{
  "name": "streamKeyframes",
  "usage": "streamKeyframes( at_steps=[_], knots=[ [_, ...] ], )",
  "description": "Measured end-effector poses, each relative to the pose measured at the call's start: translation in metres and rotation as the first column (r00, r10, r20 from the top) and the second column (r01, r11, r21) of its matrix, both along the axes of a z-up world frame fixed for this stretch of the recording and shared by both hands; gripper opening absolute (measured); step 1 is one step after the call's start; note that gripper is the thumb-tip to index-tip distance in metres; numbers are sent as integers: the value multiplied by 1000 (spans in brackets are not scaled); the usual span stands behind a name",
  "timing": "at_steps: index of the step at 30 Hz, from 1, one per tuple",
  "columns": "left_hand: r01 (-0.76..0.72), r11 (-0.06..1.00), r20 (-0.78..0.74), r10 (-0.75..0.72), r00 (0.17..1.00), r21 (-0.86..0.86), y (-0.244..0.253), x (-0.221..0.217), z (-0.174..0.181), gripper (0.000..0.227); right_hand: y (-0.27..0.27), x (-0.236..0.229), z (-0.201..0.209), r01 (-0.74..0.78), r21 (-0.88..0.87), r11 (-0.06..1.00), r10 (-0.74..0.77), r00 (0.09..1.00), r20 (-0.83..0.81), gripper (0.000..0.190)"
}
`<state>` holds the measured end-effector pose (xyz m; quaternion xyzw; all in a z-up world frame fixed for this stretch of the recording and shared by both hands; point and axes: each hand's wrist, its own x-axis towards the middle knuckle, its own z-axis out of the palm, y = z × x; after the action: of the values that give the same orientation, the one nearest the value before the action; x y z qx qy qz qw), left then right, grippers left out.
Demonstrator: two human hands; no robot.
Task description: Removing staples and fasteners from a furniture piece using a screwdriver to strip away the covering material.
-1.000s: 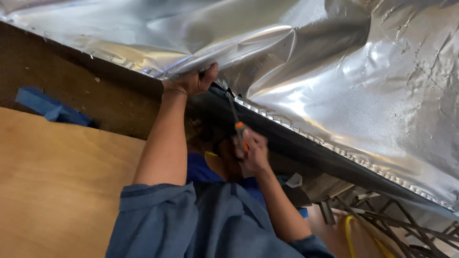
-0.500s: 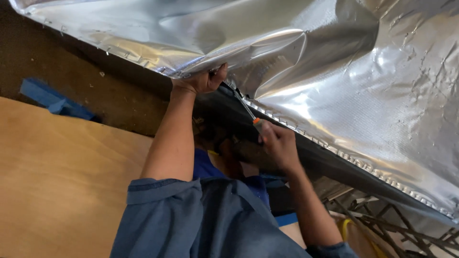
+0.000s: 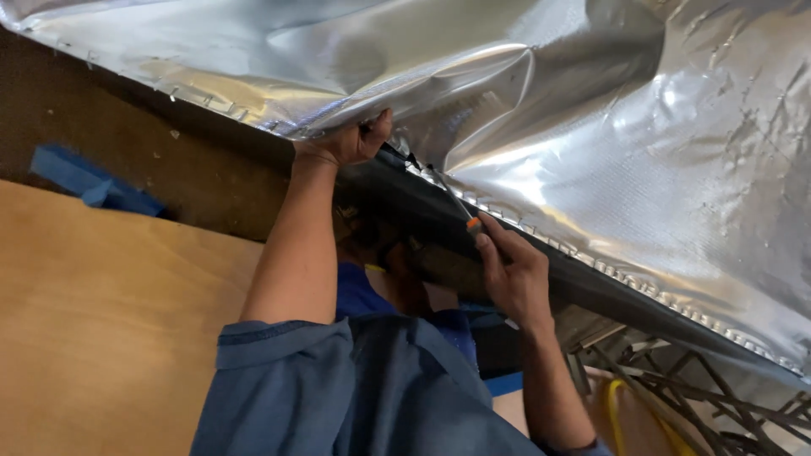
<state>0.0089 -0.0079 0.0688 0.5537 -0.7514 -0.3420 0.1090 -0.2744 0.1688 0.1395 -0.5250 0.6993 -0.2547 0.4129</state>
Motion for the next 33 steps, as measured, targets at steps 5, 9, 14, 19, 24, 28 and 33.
streamKeyframes(
  at_steps=[5,9,14,19,24,28,33],
  knots=[
    [-10,994,-1,10,1000,-109,-3,-6,36,58,-28,-5,31,-156,2,988,154,972,-180,29],
    [-10,997,-59,15,998,80,-3,-1,12,66,-37,-7,45,-247,-61,967,235,958,-166,29],
    [-32,999,-10,32,999,-12,-2,7,6,62,-42,-1,54,-345,-13,938,324,894,-308,29],
    [-26,989,63,36,997,-145,-2,6,-1,59,-38,13,52,-263,65,963,269,907,-323,30],
    [-2,966,129,37,991,-257,5,-3,1,59,-2,9,-15,-12,137,991,9,1000,23,31],
    [-60,990,268,93,959,-129,2,-12,19,70,28,12,-94,109,-145,983,-63,956,287,32],
    [-70,997,230,65,971,13,18,4,-63,73,40,13,-57,122,-58,991,-104,962,254,34]
  ],
)
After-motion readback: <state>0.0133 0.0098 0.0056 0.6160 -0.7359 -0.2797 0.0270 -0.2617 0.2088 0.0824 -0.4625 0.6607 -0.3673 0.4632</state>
